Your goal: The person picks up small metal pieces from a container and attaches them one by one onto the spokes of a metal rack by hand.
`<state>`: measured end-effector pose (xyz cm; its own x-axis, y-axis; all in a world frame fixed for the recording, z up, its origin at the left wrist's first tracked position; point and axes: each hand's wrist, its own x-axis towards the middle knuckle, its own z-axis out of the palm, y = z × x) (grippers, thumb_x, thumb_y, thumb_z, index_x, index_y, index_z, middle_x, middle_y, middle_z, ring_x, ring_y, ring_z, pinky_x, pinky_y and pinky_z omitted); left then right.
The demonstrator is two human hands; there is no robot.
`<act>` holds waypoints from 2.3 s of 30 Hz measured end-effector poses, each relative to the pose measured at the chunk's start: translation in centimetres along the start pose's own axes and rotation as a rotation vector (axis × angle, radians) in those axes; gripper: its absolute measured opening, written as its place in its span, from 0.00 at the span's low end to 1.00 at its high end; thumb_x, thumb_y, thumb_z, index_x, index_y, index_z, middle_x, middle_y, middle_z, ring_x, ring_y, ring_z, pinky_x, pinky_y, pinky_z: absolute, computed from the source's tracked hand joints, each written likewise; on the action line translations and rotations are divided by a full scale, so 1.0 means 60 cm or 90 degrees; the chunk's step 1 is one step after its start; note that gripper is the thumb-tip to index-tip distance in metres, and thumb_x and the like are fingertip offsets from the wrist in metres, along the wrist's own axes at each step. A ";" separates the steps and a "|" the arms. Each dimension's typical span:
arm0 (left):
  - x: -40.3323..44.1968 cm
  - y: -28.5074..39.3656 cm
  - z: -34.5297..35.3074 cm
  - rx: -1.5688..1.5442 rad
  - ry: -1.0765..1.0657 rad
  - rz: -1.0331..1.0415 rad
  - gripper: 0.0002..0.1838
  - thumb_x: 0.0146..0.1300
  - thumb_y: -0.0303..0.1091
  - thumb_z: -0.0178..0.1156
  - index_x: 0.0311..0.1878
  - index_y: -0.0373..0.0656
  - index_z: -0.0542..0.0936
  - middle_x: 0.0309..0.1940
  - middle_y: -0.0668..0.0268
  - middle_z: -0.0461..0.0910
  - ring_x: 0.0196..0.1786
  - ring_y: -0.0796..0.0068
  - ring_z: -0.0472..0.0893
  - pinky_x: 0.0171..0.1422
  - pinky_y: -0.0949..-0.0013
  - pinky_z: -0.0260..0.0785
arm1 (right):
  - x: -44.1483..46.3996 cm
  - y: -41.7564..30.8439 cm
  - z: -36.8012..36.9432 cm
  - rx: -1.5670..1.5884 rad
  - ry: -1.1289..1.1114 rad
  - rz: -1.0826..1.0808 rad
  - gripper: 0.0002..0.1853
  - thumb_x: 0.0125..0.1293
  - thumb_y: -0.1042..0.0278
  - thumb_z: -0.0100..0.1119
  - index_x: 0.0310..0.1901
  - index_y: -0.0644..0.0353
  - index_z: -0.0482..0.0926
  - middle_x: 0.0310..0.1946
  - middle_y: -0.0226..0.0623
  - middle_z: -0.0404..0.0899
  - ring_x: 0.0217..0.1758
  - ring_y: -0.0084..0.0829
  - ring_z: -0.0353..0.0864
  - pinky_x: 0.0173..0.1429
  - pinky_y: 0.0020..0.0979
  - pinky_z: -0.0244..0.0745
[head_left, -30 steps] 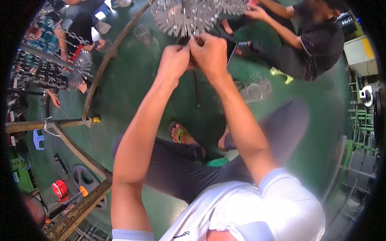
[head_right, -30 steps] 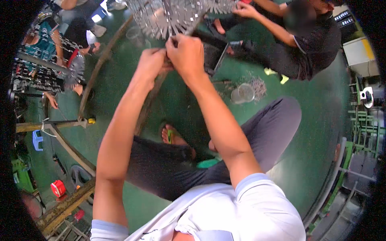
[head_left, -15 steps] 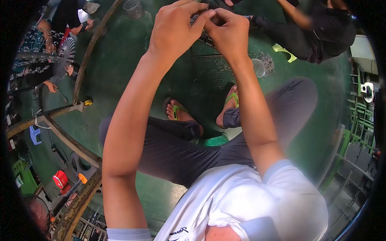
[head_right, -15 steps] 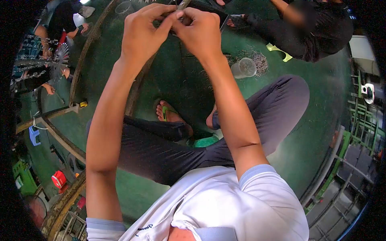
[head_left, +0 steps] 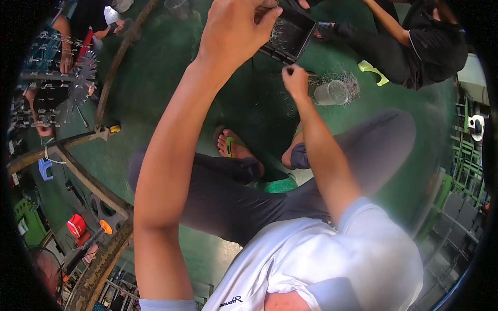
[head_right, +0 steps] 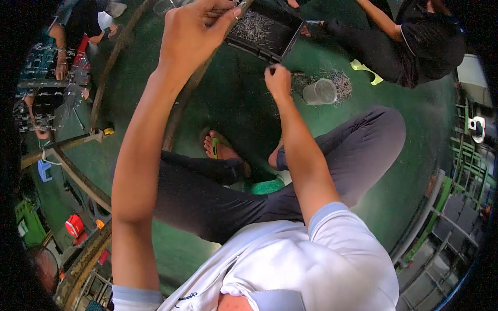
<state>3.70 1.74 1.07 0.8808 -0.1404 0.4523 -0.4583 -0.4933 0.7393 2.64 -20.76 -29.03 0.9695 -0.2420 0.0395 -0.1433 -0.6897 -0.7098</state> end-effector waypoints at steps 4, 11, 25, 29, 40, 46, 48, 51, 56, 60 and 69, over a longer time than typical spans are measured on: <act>-0.002 -0.026 0.009 -0.008 0.007 0.015 0.13 0.65 0.37 0.73 0.44 0.35 0.89 0.32 0.57 0.90 0.36 0.72 0.90 0.43 0.69 0.80 | -0.015 0.080 0.061 -0.218 -0.253 0.071 0.15 0.61 0.62 0.69 0.42 0.65 0.88 0.43 0.59 0.87 0.50 0.58 0.87 0.55 0.52 0.82; 0.008 -0.024 0.005 -0.061 -0.029 -0.016 0.12 0.65 0.33 0.72 0.43 0.32 0.88 0.29 0.56 0.89 0.29 0.80 0.84 0.36 0.71 0.75 | -0.008 0.091 0.120 -0.339 -0.295 0.061 0.17 0.58 0.62 0.72 0.45 0.65 0.87 0.50 0.58 0.86 0.53 0.61 0.86 0.58 0.54 0.82; 0.028 -0.042 -0.039 -0.073 -0.099 -0.156 0.13 0.67 0.30 0.71 0.47 0.28 0.87 0.34 0.59 0.89 0.37 0.75 0.88 0.45 0.72 0.80 | -0.034 -0.070 0.034 0.010 -0.025 0.117 0.17 0.56 0.62 0.74 0.33 0.70 0.82 0.36 0.54 0.87 0.37 0.49 0.88 0.43 0.45 0.82; 0.036 -0.045 -0.057 -0.143 -0.142 -0.226 0.14 0.68 0.30 0.71 0.49 0.27 0.86 0.37 0.58 0.89 0.39 0.73 0.89 0.46 0.72 0.82 | -0.035 -0.226 -0.085 0.252 0.021 0.091 0.12 0.55 0.69 0.72 0.32 0.68 0.80 0.30 0.42 0.86 0.30 0.30 0.84 0.40 0.33 0.80; 0.032 -0.043 -0.061 -0.260 -0.216 -0.238 0.15 0.68 0.31 0.71 0.51 0.28 0.85 0.41 0.55 0.90 0.43 0.68 0.90 0.49 0.68 0.83 | -0.035 -0.383 -0.189 0.566 0.047 -0.204 0.11 0.57 0.77 0.70 0.42 0.66 0.87 0.30 0.30 0.86 0.33 0.15 0.81 0.41 0.23 0.78; 0.031 -0.041 -0.058 -0.253 -0.214 -0.224 0.16 0.69 0.33 0.70 0.52 0.29 0.85 0.42 0.55 0.90 0.45 0.67 0.90 0.51 0.67 0.83 | -0.024 -0.371 -0.179 0.480 0.051 -0.171 0.10 0.60 0.74 0.69 0.42 0.68 0.87 0.30 0.35 0.87 0.33 0.19 0.83 0.41 0.25 0.79; 0.026 -0.053 -0.062 -0.223 -0.228 -0.195 0.16 0.70 0.34 0.69 0.52 0.29 0.85 0.42 0.56 0.90 0.46 0.67 0.90 0.53 0.66 0.83 | -0.019 -0.333 -0.167 0.414 0.063 -0.133 0.10 0.61 0.72 0.69 0.42 0.69 0.87 0.30 0.37 0.88 0.33 0.21 0.85 0.42 0.26 0.79; 0.027 -0.053 -0.059 -0.233 -0.228 -0.181 0.16 0.71 0.34 0.69 0.52 0.31 0.86 0.43 0.56 0.90 0.47 0.66 0.90 0.54 0.66 0.83 | -0.010 -0.255 -0.137 0.315 0.035 -0.055 0.12 0.63 0.67 0.69 0.42 0.69 0.87 0.31 0.41 0.89 0.34 0.26 0.87 0.44 0.31 0.81; 0.026 -0.066 -0.057 -0.237 -0.232 -0.127 0.14 0.71 0.34 0.69 0.51 0.32 0.87 0.44 0.57 0.90 0.47 0.66 0.90 0.54 0.67 0.84 | -0.029 -0.136 -0.057 0.033 -0.194 0.097 0.21 0.59 0.56 0.76 0.45 0.66 0.89 0.36 0.49 0.90 0.40 0.42 0.90 0.50 0.40 0.83; 0.031 -0.059 -0.055 -0.261 -0.190 -0.194 0.08 0.67 0.25 0.70 0.45 0.30 0.87 0.35 0.56 0.90 0.35 0.69 0.89 0.42 0.67 0.82 | -0.063 -0.053 0.044 -0.140 -0.405 0.150 0.22 0.56 0.55 0.77 0.46 0.64 0.89 0.42 0.51 0.90 0.48 0.50 0.90 0.56 0.44 0.83; 0.040 -0.062 -0.055 -0.298 -0.202 -0.208 0.10 0.68 0.26 0.70 0.46 0.27 0.86 0.35 0.55 0.89 0.36 0.71 0.88 0.43 0.70 0.83 | -0.216 0.004 0.206 -0.145 -0.545 -0.103 0.15 0.57 0.64 0.71 0.42 0.64 0.89 0.43 0.56 0.87 0.50 0.53 0.88 0.56 0.49 0.83</act>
<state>7.09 6.08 1.05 0.9432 -0.3283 0.0505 -0.1008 -0.1380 0.9853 -7.48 -9.37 -38.40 0.7841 0.3981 -0.4761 0.0598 -0.8120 -0.5806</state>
